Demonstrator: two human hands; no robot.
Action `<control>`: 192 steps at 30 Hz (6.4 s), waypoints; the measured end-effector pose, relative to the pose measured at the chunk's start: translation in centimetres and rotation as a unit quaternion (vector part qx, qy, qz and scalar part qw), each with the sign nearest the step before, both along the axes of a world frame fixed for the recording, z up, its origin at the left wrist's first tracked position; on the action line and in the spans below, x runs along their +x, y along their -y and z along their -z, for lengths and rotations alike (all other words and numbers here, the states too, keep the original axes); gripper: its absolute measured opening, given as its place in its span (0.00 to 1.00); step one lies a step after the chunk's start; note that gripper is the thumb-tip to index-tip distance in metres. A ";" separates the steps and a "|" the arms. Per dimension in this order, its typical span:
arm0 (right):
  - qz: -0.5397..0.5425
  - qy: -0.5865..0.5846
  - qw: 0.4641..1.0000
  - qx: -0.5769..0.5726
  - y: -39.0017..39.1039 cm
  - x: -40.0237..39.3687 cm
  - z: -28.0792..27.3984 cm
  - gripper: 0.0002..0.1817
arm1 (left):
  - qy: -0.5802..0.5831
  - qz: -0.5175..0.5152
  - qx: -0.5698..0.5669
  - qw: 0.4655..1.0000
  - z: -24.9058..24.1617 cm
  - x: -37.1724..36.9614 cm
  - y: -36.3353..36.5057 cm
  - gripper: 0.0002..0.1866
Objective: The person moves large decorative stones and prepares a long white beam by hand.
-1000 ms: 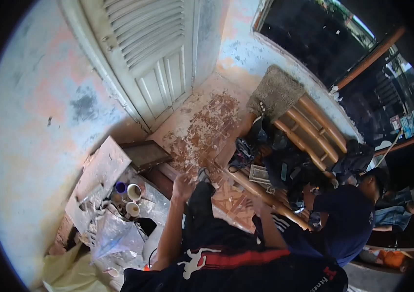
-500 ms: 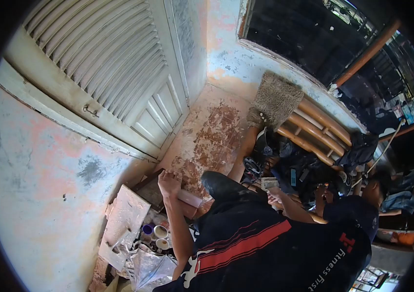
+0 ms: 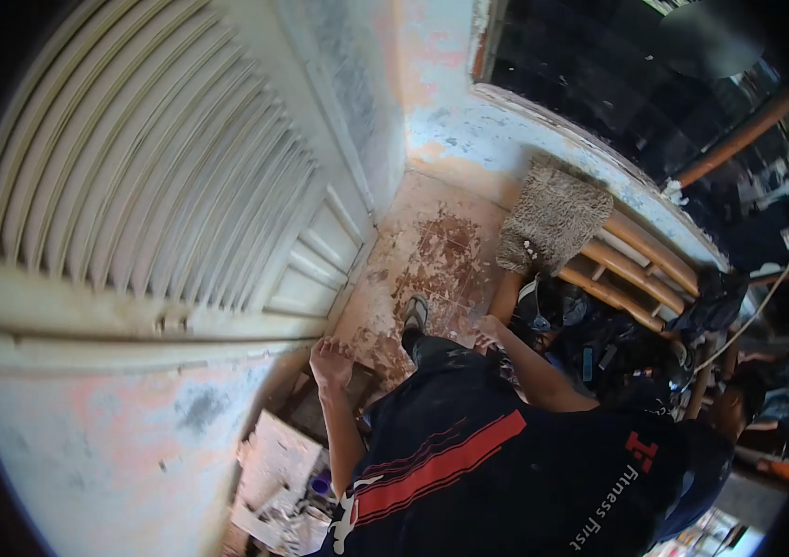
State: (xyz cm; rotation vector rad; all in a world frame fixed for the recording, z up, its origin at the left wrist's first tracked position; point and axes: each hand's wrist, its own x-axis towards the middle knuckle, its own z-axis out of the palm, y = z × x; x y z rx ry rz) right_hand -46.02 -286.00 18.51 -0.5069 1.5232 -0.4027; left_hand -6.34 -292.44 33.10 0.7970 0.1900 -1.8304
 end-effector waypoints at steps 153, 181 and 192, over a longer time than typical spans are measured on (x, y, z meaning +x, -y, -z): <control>0.642 -0.239 0.716 0.133 6.1 0.7 0.8 0.09 | 0.148 0.772 0.041 0.616 9.5 -52.0 34.8 0.07; 0.746 -0.347 0.569 -0.019 15.9 3.9 -9.0 0.07 | 0.059 0.830 0.006 0.555 2.2 -52.7 41.4 0.07; 0.733 -0.136 0.650 0.143 14.7 9.9 -0.8 0.08 | 0.079 0.806 0.020 0.586 5.0 -50.0 46.1 0.07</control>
